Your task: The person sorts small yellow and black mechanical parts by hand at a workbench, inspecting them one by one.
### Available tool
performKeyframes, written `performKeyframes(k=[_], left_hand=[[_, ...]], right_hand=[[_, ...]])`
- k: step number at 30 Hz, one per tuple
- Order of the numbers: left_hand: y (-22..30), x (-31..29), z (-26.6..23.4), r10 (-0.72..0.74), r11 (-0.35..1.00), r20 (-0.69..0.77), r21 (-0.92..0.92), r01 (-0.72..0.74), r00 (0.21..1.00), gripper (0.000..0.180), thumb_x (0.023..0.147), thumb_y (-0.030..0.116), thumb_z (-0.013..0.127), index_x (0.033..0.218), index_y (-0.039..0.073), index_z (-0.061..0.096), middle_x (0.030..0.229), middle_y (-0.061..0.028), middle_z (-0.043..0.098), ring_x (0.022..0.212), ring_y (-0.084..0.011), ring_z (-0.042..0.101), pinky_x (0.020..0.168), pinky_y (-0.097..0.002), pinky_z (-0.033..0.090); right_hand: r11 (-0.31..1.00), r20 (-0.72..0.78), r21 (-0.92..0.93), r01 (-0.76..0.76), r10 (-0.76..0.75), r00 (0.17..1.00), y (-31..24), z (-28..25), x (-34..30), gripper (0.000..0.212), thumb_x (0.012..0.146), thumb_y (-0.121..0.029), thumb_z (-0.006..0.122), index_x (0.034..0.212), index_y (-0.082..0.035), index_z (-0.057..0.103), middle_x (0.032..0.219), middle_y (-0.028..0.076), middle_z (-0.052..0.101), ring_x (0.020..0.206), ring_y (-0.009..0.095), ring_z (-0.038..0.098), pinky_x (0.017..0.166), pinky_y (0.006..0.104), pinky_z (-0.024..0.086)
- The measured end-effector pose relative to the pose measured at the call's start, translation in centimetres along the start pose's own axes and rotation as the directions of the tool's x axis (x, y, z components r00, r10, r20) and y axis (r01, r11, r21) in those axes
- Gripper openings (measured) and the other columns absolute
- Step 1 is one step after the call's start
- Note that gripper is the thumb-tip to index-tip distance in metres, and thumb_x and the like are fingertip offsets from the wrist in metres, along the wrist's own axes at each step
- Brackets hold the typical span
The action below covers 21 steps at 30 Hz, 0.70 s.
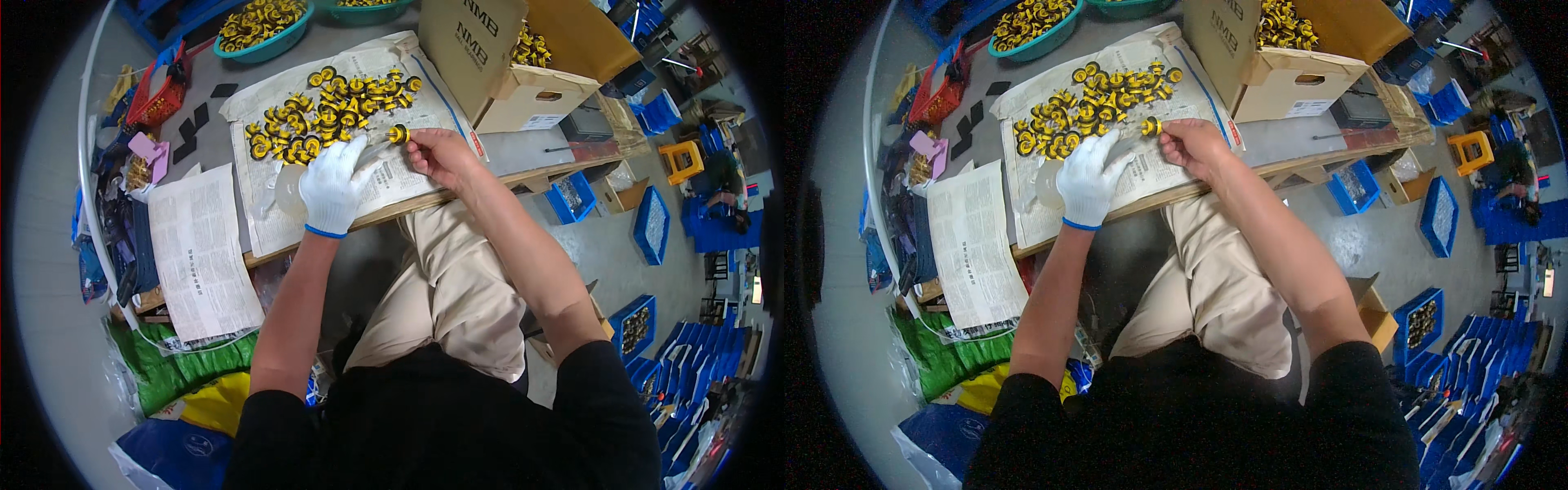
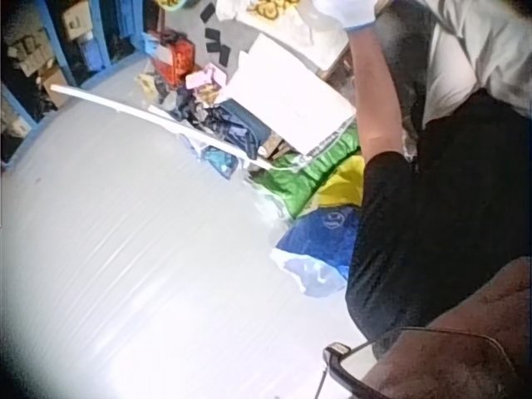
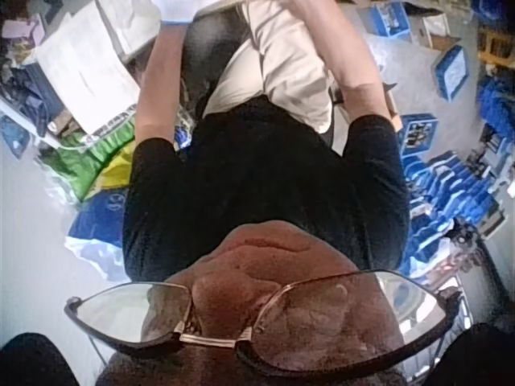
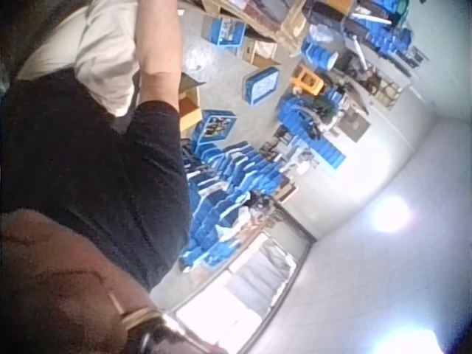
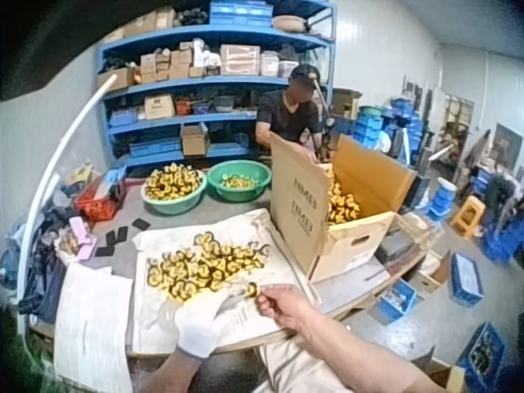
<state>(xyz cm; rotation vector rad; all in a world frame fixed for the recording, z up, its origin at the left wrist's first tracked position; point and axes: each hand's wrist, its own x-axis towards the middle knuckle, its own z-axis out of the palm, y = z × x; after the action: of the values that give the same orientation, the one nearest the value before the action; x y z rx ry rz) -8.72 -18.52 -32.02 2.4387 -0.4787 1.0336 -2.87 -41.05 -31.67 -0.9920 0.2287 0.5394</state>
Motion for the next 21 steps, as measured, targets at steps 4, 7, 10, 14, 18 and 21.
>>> performKeyframes(k=[4,7,10,14,18,21], left_hand=[[-0.2,-0.2,0.3,-0.007,0.999,0.008,0.035,0.007,1.000,0.045,0.079,0.036,0.082,0.119,0.016,0.074,0.098,-0.0047,0.069,0.089,-0.0249,0.068,0.074,-0.0375,0.055],[-0.4,-0.6,0.4,0.000,0.999,0.016,0.051,-0.001,1.000,0.047,0.079,0.039,0.081,0.121,0.018,0.074,0.102,-0.0026,0.069,0.090,-0.0227,0.067,0.074,-0.0368,0.055],[-0.5,-0.6,0.5,0.003,0.999,0.019,0.044,-0.004,1.000,0.045,0.080,0.039,0.080,0.121,0.019,0.074,0.103,-0.0022,0.068,0.092,-0.0222,0.067,0.074,-0.0367,0.055],[-0.1,-0.5,0.3,-0.009,0.998,0.037,0.056,0.007,0.999,0.044,0.080,0.038,0.079,0.120,0.020,0.074,0.103,-0.0028,0.068,0.093,-0.0229,0.067,0.074,-0.0373,0.055],[-0.4,-0.7,0.3,0.011,0.997,0.004,0.076,-0.011,1.000,0.043,0.080,0.039,0.079,0.119,0.019,0.074,0.102,-0.0030,0.067,0.091,-0.0235,0.067,0.073,-0.0379,0.055],[-0.6,-0.7,0.7,0.035,0.998,-0.026,0.059,-0.033,0.999,0.042,0.081,0.039,0.079,0.117,0.019,0.074,0.101,-0.0028,0.068,0.090,-0.0237,0.067,0.072,-0.0386,0.055]], right_hand=[[0.999,0.046,0.036,-0.029,0.027,0.999,-0.2,0.1,-0.2,0.011,0.103,-0.007,0.059,0.097,0.001,0.063,0.078,0.008,0.064,0.062,0.016,0.057,0.054,0.0269,0.049],[0.999,0.036,0.003,-0.032,0.032,0.999,-0.1,0.9,-0.6,0.012,0.105,-0.009,0.056,0.099,0.000,0.062,0.080,0.007,0.062,0.064,0.015,0.053,0.054,0.0262,0.045],[0.999,0.008,-0.044,-0.029,0.030,1.000,-0.1,1.3,-0.7,0.014,0.107,-0.012,0.053,0.101,-0.002,0.060,0.082,0.005,0.059,0.065,0.013,0.049,0.053,0.0252,0.040],[0.998,0.099,-0.058,-0.027,0.033,0.995,-0.1,0.6,-0.5,0.015,0.108,-0.012,0.053,0.100,-0.002,0.060,0.080,0.004,0.057,0.064,0.012,0.047,0.052,0.0253,0.037],[0.996,0.103,-0.080,-0.037,0.045,0.994,-0.1,0.8,-0.4,0.016,0.108,-0.013,0.052,0.099,-0.002,0.060,0.080,0.003,0.056,0.063,0.011,0.046,0.051,0.0253,0.036],[0.996,0.123,-0.084,-0.041,0.051,0.991,-0.3,0.2,0.0,0.016,0.108,-0.013,0.052,0.099,-0.002,0.060,0.079,0.003,0.056,0.062,0.011,0.046,0.050,0.0245,0.035]])
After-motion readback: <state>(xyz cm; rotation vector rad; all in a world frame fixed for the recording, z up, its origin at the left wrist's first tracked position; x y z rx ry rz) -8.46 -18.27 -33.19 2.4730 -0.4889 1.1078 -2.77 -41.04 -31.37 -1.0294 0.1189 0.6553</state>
